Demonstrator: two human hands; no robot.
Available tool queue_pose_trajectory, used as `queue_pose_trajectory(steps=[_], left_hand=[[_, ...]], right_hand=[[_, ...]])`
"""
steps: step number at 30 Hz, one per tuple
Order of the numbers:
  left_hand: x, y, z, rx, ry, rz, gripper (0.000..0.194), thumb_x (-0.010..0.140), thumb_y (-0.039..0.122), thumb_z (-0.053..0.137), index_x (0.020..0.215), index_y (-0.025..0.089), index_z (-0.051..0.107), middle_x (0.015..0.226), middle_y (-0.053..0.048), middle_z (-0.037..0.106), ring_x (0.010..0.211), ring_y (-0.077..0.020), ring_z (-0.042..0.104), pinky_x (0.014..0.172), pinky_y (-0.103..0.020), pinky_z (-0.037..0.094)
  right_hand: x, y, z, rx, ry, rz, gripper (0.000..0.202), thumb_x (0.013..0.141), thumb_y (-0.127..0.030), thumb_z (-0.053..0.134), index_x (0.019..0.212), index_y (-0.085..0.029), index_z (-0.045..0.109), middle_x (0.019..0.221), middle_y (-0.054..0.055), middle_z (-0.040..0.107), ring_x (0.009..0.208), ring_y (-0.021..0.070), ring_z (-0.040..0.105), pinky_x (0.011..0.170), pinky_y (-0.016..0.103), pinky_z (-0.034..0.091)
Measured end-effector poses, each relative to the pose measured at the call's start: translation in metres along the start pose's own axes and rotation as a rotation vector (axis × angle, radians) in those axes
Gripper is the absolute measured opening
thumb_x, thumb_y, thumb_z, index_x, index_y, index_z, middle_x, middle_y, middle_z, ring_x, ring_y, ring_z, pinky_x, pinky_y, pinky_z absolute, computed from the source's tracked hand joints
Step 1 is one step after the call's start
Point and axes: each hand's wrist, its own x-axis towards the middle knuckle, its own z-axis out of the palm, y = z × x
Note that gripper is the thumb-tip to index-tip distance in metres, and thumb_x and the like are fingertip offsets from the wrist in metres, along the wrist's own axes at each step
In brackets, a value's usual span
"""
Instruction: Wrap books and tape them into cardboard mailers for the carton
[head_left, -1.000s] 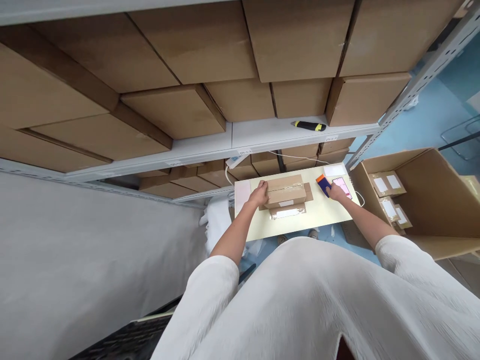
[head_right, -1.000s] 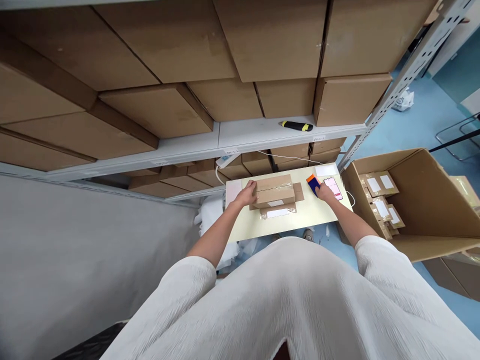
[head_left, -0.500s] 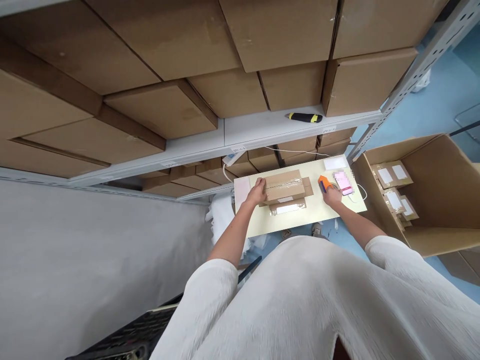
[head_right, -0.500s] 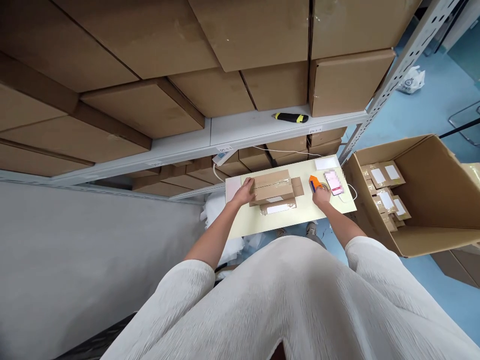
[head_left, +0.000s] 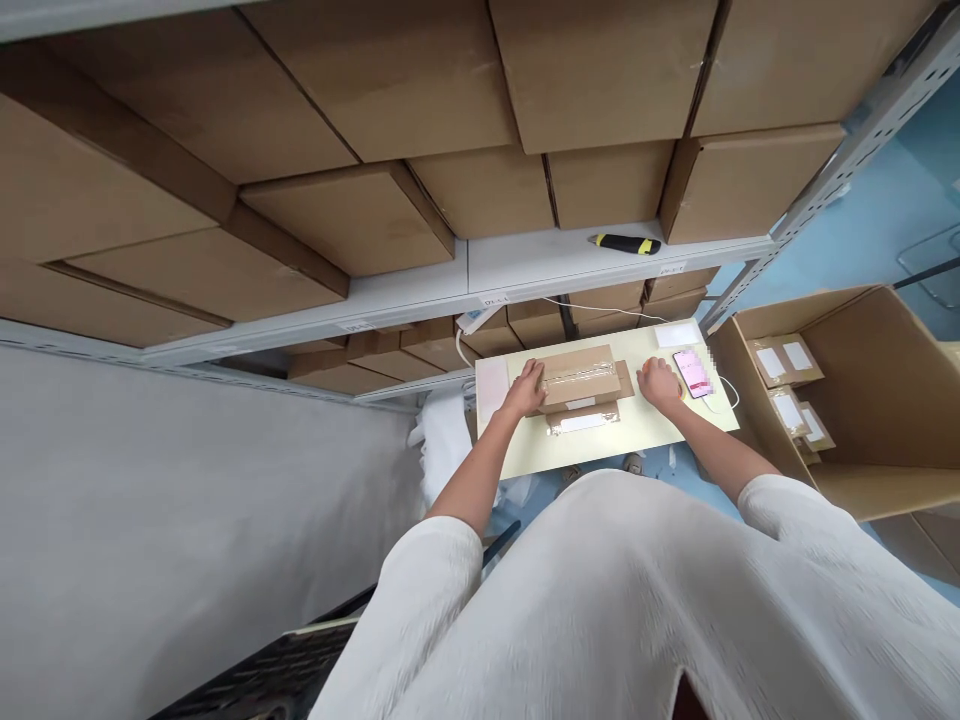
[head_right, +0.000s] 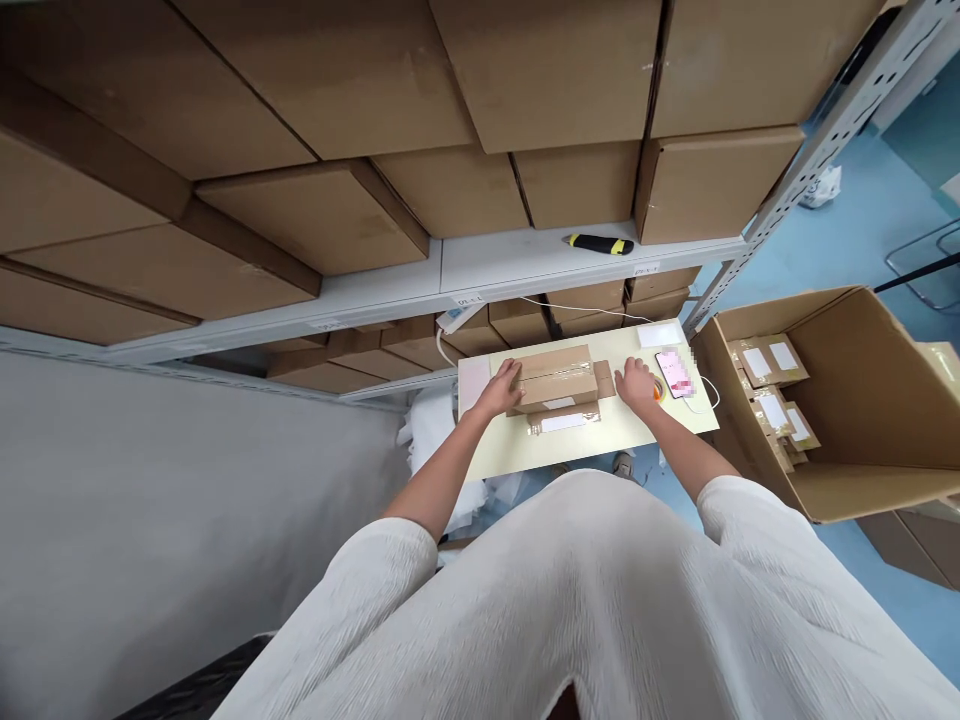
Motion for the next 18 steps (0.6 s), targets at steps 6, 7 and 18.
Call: queue_pose_trajectory(steps=[6, 7, 18], left_hand=[[0.007, 0.017, 0.007, -0.017, 0.117, -0.088, 0.095, 0.093, 0.045, 0.071, 0.177, 0.026, 0.031, 0.183, -0.013, 0.034, 0.162, -0.0450, 0.041, 0.134, -0.056, 0.037], [0.010, 0.023, 0.009, -0.025, 0.143, -0.120, 0.092, 0.096, 0.050, 0.068, 0.177, 0.026, 0.031, 0.181, -0.015, 0.037, 0.161, -0.0451, 0.042, 0.132, -0.056, 0.038], [0.031, 0.017, 0.026, -0.168, 0.281, -0.287, 0.079, 0.107, 0.055, 0.062, 0.173, 0.022, 0.033, 0.169, -0.021, 0.041, 0.154, -0.0421, 0.047, 0.126, -0.053, 0.045]], right_hand=[[0.001, -0.090, -0.032, 0.122, 0.036, -0.113, 0.081, 0.108, -0.073, 0.048, 0.169, -0.023, 0.035, 0.156, 0.022, 0.053, 0.136, 0.0400, 0.057, 0.106, 0.045, 0.052], [0.000, -0.103, -0.033, 0.090, 0.030, -0.099, 0.087, 0.105, -0.077, 0.051, 0.171, -0.024, 0.033, 0.157, 0.022, 0.052, 0.138, 0.0408, 0.056, 0.108, 0.047, 0.051], [0.013, -0.105, -0.031, 0.040, -0.055, -0.055, 0.077, 0.111, -0.065, 0.052, 0.175, -0.027, 0.032, 0.155, 0.022, 0.053, 0.131, 0.0347, 0.066, 0.103, 0.038, 0.054]])
